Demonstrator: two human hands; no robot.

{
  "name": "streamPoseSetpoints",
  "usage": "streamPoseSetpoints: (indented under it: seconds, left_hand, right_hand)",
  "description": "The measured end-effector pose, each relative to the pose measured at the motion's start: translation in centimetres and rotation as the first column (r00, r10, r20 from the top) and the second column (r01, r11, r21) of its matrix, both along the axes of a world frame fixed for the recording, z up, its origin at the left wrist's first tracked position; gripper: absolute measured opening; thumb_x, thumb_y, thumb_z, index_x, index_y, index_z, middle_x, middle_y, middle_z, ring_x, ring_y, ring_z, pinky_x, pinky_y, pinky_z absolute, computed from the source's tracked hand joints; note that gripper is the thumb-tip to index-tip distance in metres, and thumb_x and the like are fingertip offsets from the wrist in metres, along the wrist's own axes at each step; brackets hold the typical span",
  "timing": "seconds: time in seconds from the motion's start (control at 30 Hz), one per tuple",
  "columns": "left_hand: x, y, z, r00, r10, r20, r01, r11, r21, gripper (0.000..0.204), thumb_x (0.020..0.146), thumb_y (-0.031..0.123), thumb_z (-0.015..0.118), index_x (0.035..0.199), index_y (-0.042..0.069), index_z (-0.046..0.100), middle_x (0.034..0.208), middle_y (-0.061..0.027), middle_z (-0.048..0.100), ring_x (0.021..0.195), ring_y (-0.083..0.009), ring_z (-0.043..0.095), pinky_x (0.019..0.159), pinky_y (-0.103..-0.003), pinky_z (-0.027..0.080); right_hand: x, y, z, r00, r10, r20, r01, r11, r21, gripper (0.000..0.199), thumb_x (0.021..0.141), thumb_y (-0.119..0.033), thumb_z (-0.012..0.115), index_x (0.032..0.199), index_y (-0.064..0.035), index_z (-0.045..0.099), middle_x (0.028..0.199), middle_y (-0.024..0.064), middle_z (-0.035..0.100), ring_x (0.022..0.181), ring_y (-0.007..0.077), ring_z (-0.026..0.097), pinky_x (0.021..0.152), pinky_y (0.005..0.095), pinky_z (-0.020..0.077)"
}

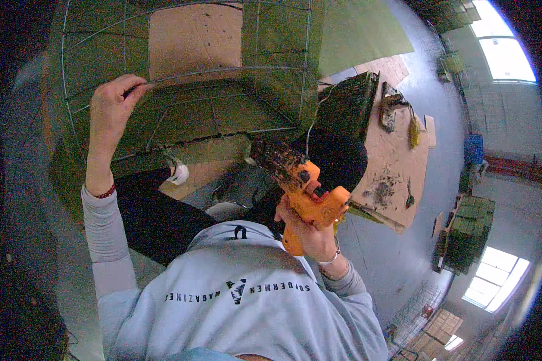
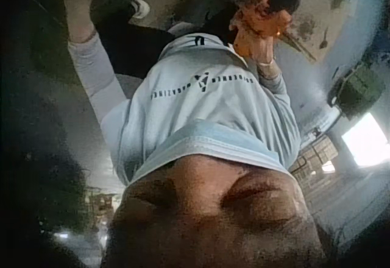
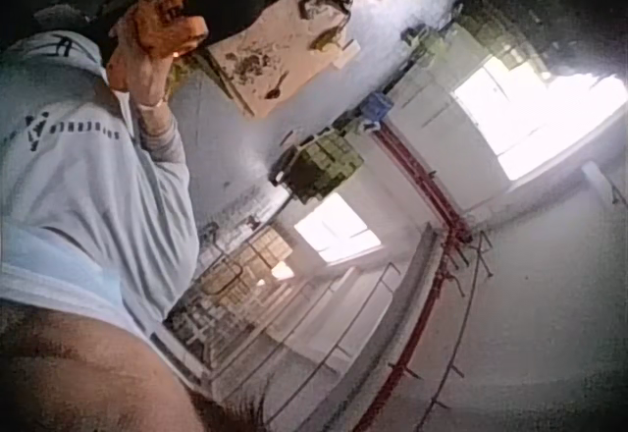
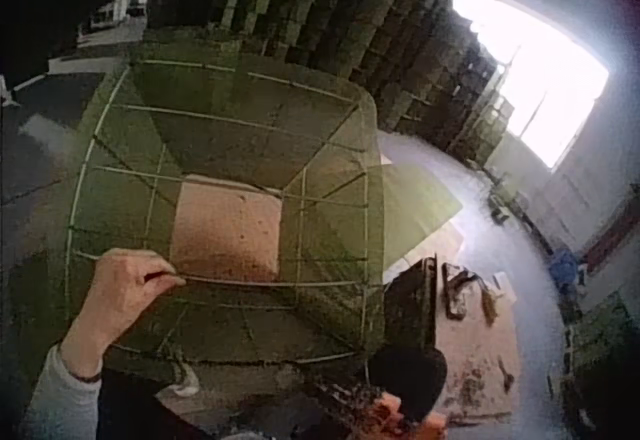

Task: Assembling a wire-framed structure by gluing green foam panels onto it.

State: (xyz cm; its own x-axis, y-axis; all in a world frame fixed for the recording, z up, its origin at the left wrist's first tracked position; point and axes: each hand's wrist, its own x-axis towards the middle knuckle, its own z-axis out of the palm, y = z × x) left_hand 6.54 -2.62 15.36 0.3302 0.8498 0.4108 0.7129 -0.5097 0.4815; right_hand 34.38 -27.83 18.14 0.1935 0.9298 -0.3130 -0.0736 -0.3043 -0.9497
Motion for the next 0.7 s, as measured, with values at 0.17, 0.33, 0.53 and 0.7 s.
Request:
streamPoseSetpoints:
  seconds: [0.17, 0.33, 0.53, 0.7]
  left_hand:
    - [0.1, 0.2, 0.1, 1.0, -0.009, 0.024, 0.01, 0.998, -0.059, 0.02, 0.082, 0.026, 0.066, 0.082, 0.006, 0.069, 0.073, -0.0114, 0.064, 0.068, -0.03, 0.062, 0.06, -0.037, 0.046]
    - [0.2, -0.3, 0.5, 0.999, -0.007, 0.037, 0.01, 0.998, -0.069, 0.02, 0.082, 0.026, 0.066, 0.082, 0.006, 0.069, 0.073, -0.0115, 0.064, 0.067, -0.0299, 0.063, 0.06, -0.037, 0.046]
    - [-0.1, -0.3, 0.8, 0.999, -0.039, -0.024, 0.036, 0.994, -0.107, 0.019, 0.083, 0.024, 0.065, 0.084, 0.005, 0.069, 0.078, -0.0121, 0.065, 0.069, -0.0293, 0.063, 0.061, -0.035, 0.046]
    - [-0.2, 0.1, 0.7, 0.999, -0.05, -0.012, 0.047, 0.987, -0.155, 0.018, 0.084, 0.02, 0.064, 0.086, 0.003, 0.067, 0.081, -0.0126, 0.066, 0.072, -0.0286, 0.064, 0.064, -0.033, 0.046]
  right_hand:
    - [-0.2, 0.3, -0.3, 0.997, 0.077, 0.023, -0.077, 0.997, -0.012, 0.014, 0.087, -0.003, 0.06, 0.099, -0.0019, 0.054, 0.087, 0.005, 0.059, 0.078, 0.0154, 0.059, 0.07, 0.0288, 0.0482]
    - [-0.4, -0.1, -1.8, 0.998, 0.058, 0.008, -0.058, 0.998, 0.016, 0.018, 0.086, -0.004, 0.062, 0.103, -0.002, 0.055, 0.092, 0.006, 0.06, 0.081, 0.0157, 0.06, 0.073, 0.03, 0.0501]
    - [0.5, -0.6, 0.4, 0.996, -0.008, 0.086, 0.012, 0.999, -0.051, 0.015, 0.087, -0.004, 0.059, 0.1, -0.0003, 0.053, 0.088, 0.0072, 0.057, 0.078, 0.0168, 0.057, 0.069, 0.0298, 0.047]
    - [0.7, -0.9, 0.5, 0.992, -0.096, 0.078, 0.097, 0.995, -0.008, 0.013, 0.089, -0.006, 0.057, 0.098, 0.0011, 0.052, 0.088, 0.0082, 0.054, 0.077, 0.0183, 0.055, 0.07, 0.0307, 0.0448]
